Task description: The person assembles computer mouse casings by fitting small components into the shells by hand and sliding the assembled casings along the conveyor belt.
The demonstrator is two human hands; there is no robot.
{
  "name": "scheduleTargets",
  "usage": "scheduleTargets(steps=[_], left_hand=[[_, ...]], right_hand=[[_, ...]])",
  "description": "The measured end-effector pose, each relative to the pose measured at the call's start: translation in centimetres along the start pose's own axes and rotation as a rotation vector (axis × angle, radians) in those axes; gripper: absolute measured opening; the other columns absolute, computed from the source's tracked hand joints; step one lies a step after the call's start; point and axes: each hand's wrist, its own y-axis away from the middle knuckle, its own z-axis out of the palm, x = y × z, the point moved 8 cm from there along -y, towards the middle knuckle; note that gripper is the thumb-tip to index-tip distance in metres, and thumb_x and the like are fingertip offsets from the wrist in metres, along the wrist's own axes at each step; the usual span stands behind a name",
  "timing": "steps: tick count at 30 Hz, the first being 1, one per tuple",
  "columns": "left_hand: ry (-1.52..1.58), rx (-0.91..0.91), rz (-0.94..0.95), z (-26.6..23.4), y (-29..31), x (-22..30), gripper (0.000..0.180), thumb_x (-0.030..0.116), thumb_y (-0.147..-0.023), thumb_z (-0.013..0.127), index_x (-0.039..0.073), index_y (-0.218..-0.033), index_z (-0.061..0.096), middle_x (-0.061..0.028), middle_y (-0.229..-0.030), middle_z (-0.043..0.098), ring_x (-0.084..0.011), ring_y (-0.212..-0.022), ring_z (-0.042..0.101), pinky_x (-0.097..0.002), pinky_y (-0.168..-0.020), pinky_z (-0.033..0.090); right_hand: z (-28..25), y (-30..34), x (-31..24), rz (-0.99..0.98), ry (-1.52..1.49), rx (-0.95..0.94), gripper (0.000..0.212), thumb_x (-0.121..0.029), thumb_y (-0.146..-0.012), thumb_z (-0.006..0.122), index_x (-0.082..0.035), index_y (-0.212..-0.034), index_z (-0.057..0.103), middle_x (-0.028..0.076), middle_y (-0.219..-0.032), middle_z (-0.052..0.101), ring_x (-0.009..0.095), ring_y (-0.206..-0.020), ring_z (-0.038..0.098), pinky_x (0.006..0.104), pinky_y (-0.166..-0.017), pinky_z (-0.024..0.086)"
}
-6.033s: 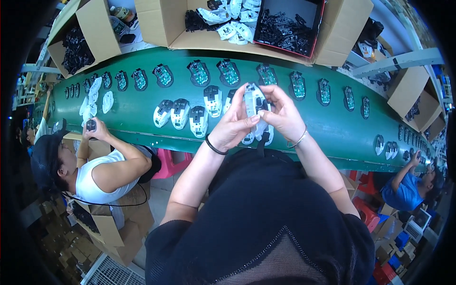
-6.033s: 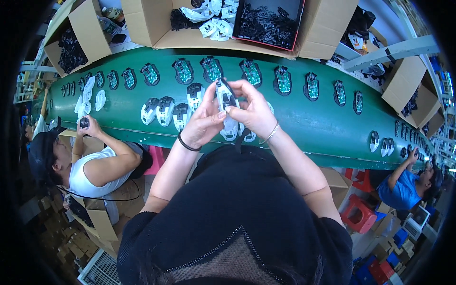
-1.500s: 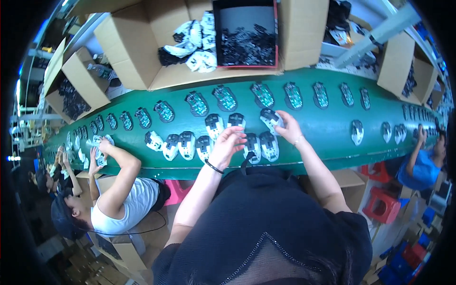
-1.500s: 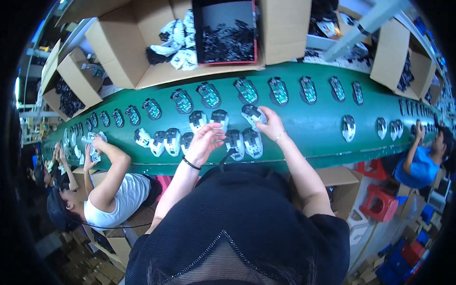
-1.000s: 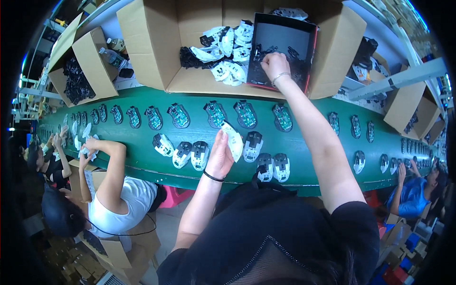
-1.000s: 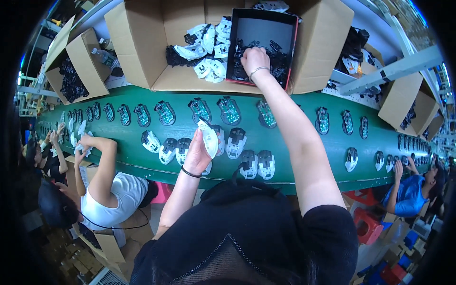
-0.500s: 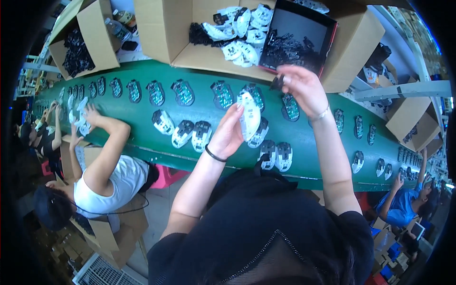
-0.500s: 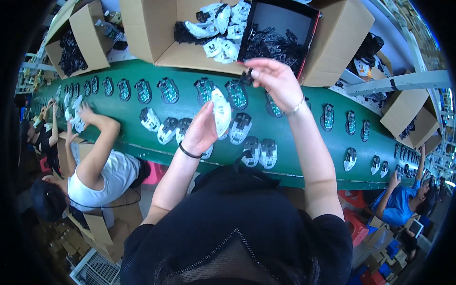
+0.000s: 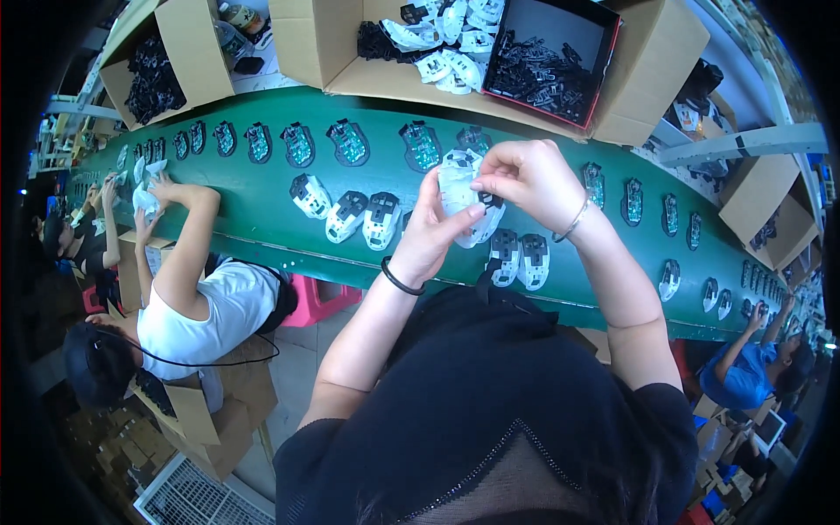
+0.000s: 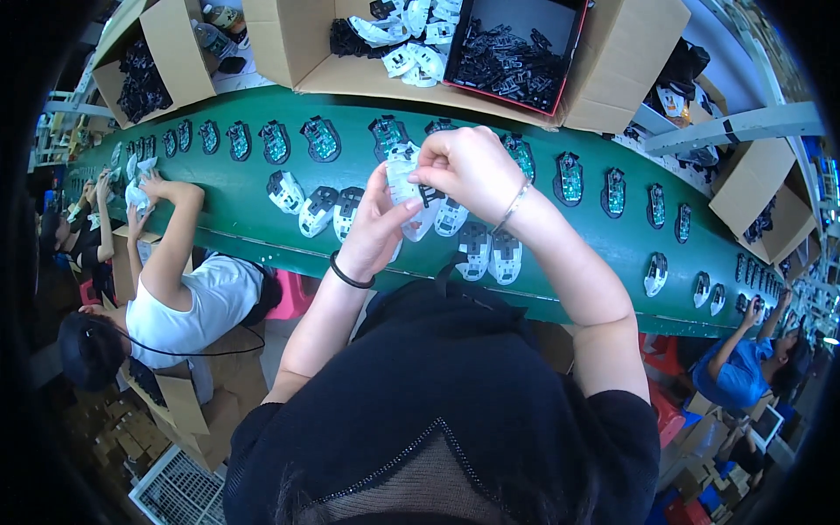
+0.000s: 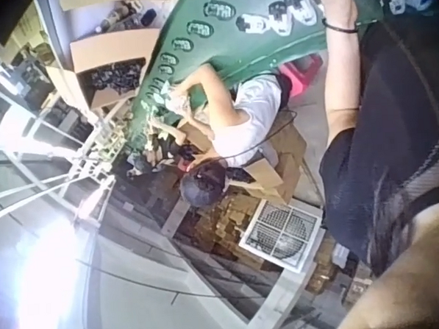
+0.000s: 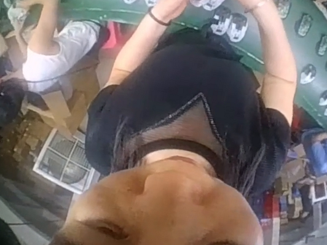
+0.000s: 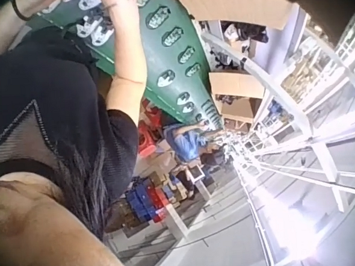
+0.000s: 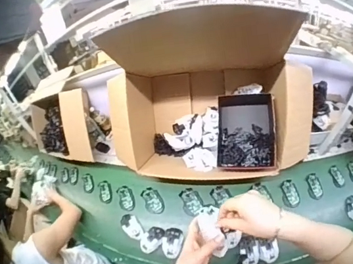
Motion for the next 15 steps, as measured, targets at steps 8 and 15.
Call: scheduleTargets(steps=[8,15], left_hand=[[0.11,-0.031,-0.038,0.0,0.3,0.2,0.07,0.0,-0.074,0.068,0.008,-0.131,0.029,-0.0052,-0.119,0.045,-0.0143,-0.107,0.048,-0.0293,-0.085,0.044],[0.208,-0.1,-0.071,0.2,0.3,0.7,0.072,-0.001,-0.073,0.067,0.008,-0.132,0.027,-0.0066,-0.12,0.045,-0.0169,-0.111,0.047,-0.0316,-0.092,0.042]], right_hand=[[0.8,0.8,0.7,0.047,-0.265,0.175,0.016,-0.012,-0.075,0.072,0.0,-0.071,0.062,0.004,-0.067,0.064,0.004,-0.061,0.057,0.0208,-0.054,0.046],[1.1,1.5,0.1,0.077,-0.177,0.259,0.028,-0.01,-0.073,0.072,0.0,-0.096,0.059,0.0,-0.078,0.06,0.005,-0.068,0.054,0.0191,-0.061,0.045]])
